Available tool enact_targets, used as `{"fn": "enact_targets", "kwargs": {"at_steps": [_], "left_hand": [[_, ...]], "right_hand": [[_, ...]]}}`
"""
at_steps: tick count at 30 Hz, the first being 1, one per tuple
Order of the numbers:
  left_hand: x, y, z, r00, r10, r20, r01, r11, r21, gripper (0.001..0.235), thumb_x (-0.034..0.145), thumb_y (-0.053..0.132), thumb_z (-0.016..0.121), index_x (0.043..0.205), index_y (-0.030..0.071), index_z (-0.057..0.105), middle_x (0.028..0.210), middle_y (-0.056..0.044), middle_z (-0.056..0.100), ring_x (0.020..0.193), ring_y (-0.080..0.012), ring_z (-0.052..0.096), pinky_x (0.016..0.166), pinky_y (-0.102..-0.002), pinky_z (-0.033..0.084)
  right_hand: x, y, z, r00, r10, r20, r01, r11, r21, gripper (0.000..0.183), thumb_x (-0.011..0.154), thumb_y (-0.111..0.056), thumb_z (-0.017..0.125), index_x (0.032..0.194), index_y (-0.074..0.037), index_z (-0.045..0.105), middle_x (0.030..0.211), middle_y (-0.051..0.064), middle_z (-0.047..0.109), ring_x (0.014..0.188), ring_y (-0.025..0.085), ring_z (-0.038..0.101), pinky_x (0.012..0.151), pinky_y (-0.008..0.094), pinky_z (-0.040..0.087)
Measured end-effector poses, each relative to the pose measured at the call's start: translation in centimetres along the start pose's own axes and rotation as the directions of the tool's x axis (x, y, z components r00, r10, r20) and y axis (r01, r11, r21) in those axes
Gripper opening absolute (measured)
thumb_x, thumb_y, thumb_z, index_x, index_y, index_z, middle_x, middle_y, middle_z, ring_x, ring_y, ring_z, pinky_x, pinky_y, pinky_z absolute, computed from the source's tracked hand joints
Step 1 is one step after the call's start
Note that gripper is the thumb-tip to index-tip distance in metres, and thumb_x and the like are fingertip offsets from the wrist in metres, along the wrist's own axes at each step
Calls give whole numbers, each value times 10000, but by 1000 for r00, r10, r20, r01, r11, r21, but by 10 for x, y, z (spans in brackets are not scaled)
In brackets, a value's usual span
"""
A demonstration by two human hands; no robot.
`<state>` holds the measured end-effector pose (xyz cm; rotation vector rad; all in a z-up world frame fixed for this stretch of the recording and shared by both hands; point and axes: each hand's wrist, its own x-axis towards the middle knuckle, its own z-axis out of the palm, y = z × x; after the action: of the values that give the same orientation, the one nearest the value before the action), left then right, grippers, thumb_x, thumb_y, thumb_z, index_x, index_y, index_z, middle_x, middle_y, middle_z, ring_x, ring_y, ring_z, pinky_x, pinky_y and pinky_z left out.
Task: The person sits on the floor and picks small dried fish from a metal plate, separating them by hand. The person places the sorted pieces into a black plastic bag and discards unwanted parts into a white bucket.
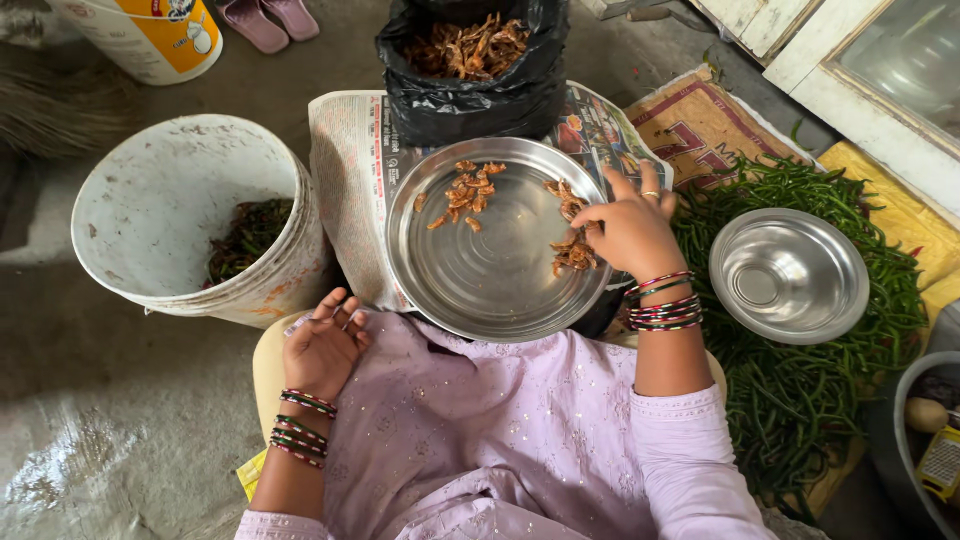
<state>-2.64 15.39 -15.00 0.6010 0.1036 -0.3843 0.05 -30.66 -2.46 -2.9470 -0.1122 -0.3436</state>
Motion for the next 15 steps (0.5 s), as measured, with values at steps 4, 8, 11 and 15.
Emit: {"fn": "enact_targets", "kwargs": {"at_steps": [4, 8, 11, 15], "left_hand": [[-3, 8, 26, 995, 97, 2, -97, 995, 28, 431, 892, 194, 526, 1306, 84, 576, 1199, -56, 630, 1066, -215, 562, 905, -372, 426], [1, 15, 68, 974, 174, 144, -194, 972, 134, 350, 963, 175, 524, 1283, 55, 600, 1160, -72, 646, 1048, -211, 589, 924, -356, 452], [10, 9, 104, 950, 239, 203, -308, 827, 471, 308, 960, 98, 542, 1253, 37, 618, 1131, -68, 675, 1041, -181, 624, 916, -313, 479], [16, -8, 149, 913, 140, 383, -367, 693, 621, 298, 970, -16, 576, 1263, 28, 615, 1136, -48, 678, 1063, -124, 604, 971, -272, 495]], "right_hand": [[-5, -7, 2, 1000, -8, -9, 8, 1000, 28, 174, 690, -277, 831, 851, -342, 824, 1513, 92, 493, 1462, 468, 209, 1095, 667, 175], [-9, -11, 4, 1000, 20, -17, -19, 998, 61, 61, 754, -287, 820, 811, -280, 801, 1504, 53, 528, 1500, 435, 237, 1128, 640, 197], [-7, -14, 5, 998, 0, -63, 4, 997, 73, 48, 802, -277, 812, 825, -243, 789, 1517, 27, 553, 1519, 425, 253, 1161, 624, 204], [-11, -17, 5, 996, -27, -81, 33, 997, 69, 142, 692, -260, 842, 827, -229, 812, 1498, 70, 536, 1477, 459, 229, 1124, 630, 183]]}}
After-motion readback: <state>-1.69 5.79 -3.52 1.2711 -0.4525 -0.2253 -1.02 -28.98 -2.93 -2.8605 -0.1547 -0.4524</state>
